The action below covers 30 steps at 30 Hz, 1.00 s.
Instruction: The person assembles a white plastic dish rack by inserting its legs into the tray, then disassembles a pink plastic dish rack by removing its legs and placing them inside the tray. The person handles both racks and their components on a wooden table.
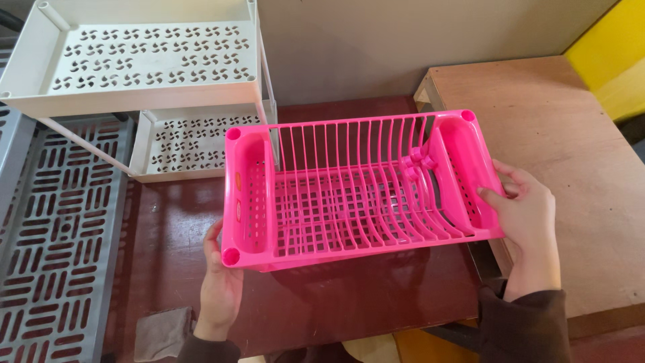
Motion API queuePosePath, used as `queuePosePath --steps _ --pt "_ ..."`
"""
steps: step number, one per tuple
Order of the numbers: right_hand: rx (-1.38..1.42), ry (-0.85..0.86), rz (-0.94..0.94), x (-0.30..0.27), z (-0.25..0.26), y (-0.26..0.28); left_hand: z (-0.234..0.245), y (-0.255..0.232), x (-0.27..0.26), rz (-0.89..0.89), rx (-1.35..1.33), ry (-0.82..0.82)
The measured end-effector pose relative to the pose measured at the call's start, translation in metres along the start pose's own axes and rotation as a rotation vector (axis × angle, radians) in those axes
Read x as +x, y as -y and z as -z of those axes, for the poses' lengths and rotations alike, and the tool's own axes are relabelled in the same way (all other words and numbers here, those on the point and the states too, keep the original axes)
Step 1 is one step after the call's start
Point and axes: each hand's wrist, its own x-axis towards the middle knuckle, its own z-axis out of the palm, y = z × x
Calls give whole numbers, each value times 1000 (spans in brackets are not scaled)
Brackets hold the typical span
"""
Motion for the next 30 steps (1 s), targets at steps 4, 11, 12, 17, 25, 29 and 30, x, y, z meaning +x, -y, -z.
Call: queuePosePath --steps 4,11,12,17,25,29,30 --pt "-12 6 -43 1 1 0 3 -6 6 90 45 39" --pt "18 47 -114 7 4 -4 26 4 16 186 56 172" --pt "41 64 -102 9 6 -4 29 3 19 264 94 153" --pt "-68 45 -62 14 12 -7 23 -9 26 300 224 235" --pt "42 79 -9 15 10 -14 -25 -47 69 255 116 296" --pt "71 84 -11 14 11 -17 -44 -53 105 175 33 244" --pt "64 81 -28 14 11 -18 -47 -54 116 237 34 144"
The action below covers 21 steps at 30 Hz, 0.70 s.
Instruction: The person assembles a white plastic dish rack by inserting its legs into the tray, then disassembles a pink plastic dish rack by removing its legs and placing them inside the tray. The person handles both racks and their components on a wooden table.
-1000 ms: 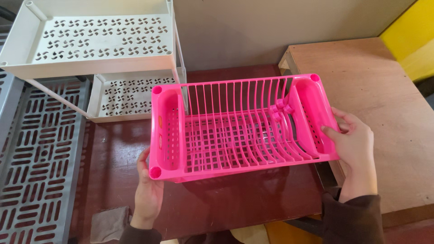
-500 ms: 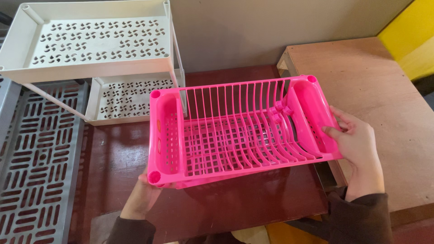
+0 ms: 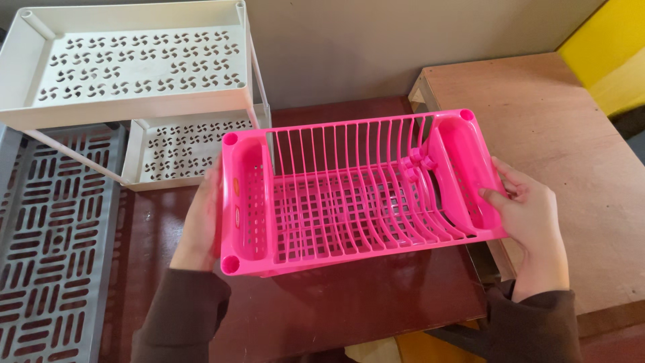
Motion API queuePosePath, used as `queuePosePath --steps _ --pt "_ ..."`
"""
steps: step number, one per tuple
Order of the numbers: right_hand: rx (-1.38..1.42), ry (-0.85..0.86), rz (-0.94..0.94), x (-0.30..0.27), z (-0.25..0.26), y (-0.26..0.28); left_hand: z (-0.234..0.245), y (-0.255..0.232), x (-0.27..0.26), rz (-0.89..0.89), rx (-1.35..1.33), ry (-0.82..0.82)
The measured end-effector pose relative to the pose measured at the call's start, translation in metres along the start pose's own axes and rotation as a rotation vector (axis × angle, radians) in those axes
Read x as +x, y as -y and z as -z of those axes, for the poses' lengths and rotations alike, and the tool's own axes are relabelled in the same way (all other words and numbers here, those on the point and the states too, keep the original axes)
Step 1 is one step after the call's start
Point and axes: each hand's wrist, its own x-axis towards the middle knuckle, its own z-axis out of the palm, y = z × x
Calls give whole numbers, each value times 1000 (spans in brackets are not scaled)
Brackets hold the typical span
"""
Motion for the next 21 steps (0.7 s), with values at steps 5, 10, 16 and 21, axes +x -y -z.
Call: queuePosePath --steps 5,10,16,21 --pt "33 -1 17 1 0 -3 -1 -5 28 160 228 -201" --pt "-17 3 3 2 -1 0 9 0 35 170 238 -166" --pt "-96 -44 -1 -7 -2 12 13 4 38 143 255 -183" --pt "-189 -30 -3 -8 -1 18 5 -2 33 123 228 -200"
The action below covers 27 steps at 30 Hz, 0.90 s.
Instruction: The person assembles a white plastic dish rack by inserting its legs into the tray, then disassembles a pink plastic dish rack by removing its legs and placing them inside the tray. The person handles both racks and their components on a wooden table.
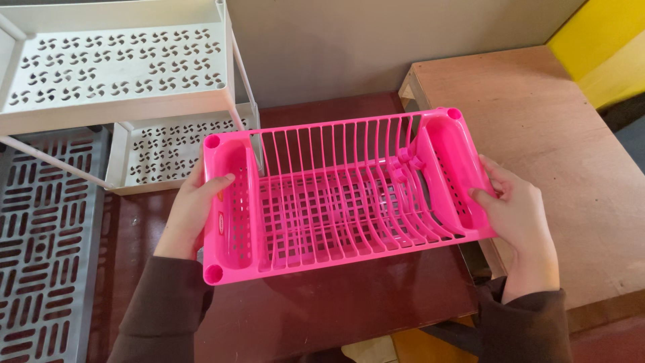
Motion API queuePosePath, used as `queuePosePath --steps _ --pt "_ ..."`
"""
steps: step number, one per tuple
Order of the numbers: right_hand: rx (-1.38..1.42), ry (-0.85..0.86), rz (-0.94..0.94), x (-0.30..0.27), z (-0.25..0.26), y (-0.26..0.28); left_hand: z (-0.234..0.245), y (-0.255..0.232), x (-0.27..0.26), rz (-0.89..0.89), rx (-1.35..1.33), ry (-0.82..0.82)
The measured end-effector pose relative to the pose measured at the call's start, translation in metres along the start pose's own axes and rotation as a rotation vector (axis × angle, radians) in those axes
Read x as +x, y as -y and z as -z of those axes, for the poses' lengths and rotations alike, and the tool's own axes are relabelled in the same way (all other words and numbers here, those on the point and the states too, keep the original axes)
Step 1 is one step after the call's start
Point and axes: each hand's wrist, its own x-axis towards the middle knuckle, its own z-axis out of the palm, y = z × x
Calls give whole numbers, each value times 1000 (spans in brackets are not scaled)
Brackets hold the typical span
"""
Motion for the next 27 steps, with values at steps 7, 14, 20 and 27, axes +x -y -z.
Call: queuePosePath --steps 7,14,20,27 --pt "-41 -26 -1 1 2 2 10 11 5 37 -214 88" --pt "-78 -83 12 0 4 -1 15 18 8 -112 -17 52" --pt "-34 -93 87 0 2 1 4 5 0 -18 -74 86" --pt "83 -56 4 0 2 8 7 1 13 -21 -59 22"
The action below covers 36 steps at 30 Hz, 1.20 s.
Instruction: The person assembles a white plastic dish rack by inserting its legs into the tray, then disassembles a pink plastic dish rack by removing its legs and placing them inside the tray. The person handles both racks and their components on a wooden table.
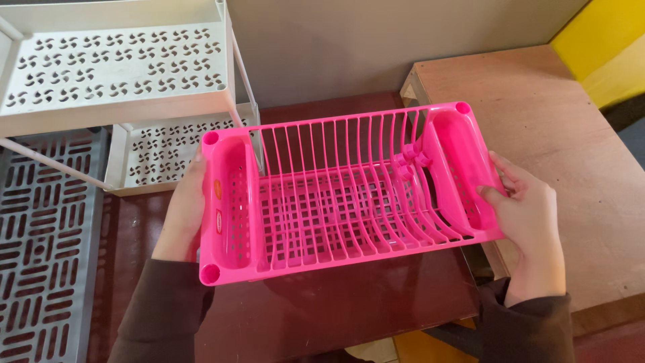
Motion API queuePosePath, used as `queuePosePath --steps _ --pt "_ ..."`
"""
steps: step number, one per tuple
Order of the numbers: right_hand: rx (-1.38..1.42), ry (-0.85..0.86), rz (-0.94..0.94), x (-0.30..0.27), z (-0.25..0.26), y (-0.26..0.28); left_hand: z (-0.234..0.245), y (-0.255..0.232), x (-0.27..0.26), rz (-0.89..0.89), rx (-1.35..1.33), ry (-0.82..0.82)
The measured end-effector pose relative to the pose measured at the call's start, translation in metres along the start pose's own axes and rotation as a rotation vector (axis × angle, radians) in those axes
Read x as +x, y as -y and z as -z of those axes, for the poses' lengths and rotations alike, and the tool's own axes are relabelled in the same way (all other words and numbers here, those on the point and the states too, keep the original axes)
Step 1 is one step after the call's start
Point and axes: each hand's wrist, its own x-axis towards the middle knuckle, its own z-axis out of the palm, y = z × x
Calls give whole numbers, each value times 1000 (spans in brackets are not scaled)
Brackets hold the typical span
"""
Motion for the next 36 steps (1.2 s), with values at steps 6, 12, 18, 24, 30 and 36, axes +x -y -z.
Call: queuePosePath --steps 6,12,18,24,30,36 --pt "-47 -31 43 -5 -3 1 14 17 3 -181 124 -85" --pt "-43 -24 68 -5 -5 4 23 27 8 -193 8 -104" --pt "0 -5 66 0 -4 -5 13 13 2 -174 44 -46" --pt "6 7 78 4 -5 -8 0 -2 -14 -64 30 -88" --pt "3 7 93 0 -5 -5 -2 -7 -19 -12 79 -112" --pt "86 -10 150 -5 -3 -4 5 -1 -17 -138 -32 -29"
